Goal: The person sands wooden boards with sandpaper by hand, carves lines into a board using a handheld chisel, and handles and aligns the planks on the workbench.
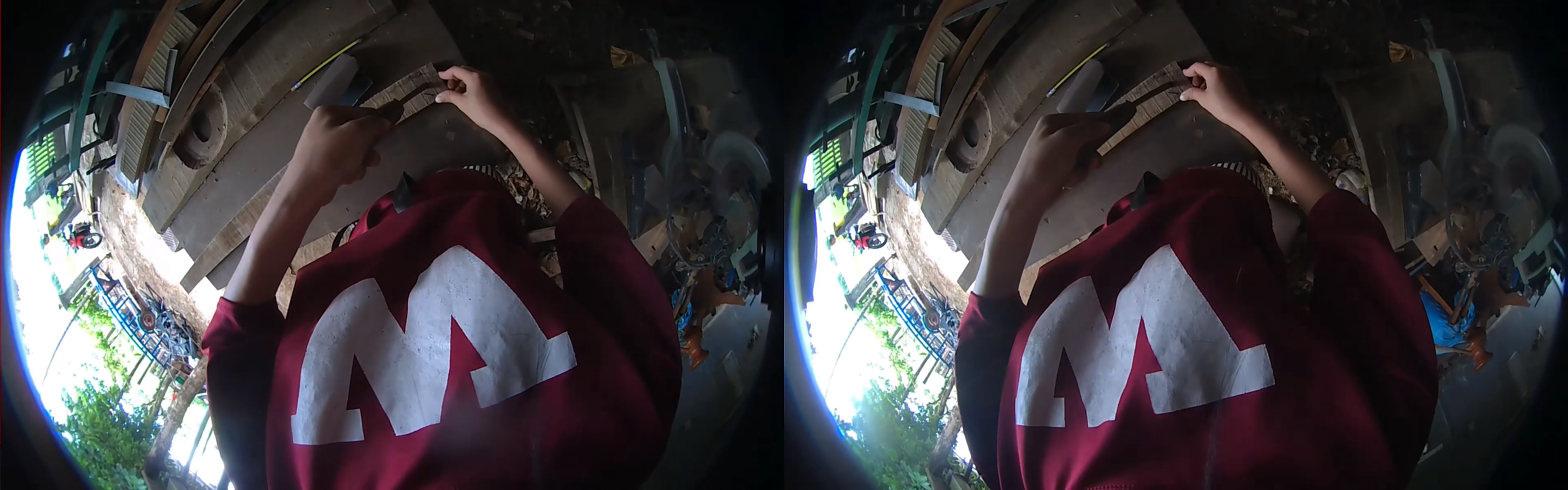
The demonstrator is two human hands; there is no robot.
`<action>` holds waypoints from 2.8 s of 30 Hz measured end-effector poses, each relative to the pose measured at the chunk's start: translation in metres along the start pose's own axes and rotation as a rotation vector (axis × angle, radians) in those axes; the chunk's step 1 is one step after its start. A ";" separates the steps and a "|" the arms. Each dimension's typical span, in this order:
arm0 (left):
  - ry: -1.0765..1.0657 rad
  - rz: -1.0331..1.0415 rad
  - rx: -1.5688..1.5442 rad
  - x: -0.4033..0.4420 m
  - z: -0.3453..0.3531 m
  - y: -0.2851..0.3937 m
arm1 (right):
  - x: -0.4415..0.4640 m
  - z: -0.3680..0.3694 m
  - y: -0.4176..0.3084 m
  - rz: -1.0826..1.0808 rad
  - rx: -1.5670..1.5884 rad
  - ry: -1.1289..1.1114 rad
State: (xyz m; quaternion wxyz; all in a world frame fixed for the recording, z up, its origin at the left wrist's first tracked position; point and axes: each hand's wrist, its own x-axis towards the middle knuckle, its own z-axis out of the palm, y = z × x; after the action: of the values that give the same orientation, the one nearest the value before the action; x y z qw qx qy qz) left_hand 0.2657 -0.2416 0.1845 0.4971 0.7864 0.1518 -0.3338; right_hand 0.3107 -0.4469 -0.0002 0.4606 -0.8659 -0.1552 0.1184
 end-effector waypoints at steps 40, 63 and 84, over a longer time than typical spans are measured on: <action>-0.097 -0.215 -0.534 0.041 -0.048 -0.142 | 0.000 0.001 0.011 0.067 0.241 -0.044; 0.147 -0.167 -0.162 0.004 -0.020 -0.019 | 0.002 -0.005 0.005 0.040 0.173 -0.062; -0.049 0.085 0.394 0.010 0.000 0.020 | -0.001 -0.002 0.003 0.029 0.149 -0.010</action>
State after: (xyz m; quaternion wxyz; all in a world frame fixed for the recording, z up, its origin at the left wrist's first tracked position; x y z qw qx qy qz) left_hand 0.2844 -0.2514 0.1919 0.3506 0.8658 0.0382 -0.3549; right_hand 0.3113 -0.4505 -0.0018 0.5213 -0.8307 -0.1357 0.1409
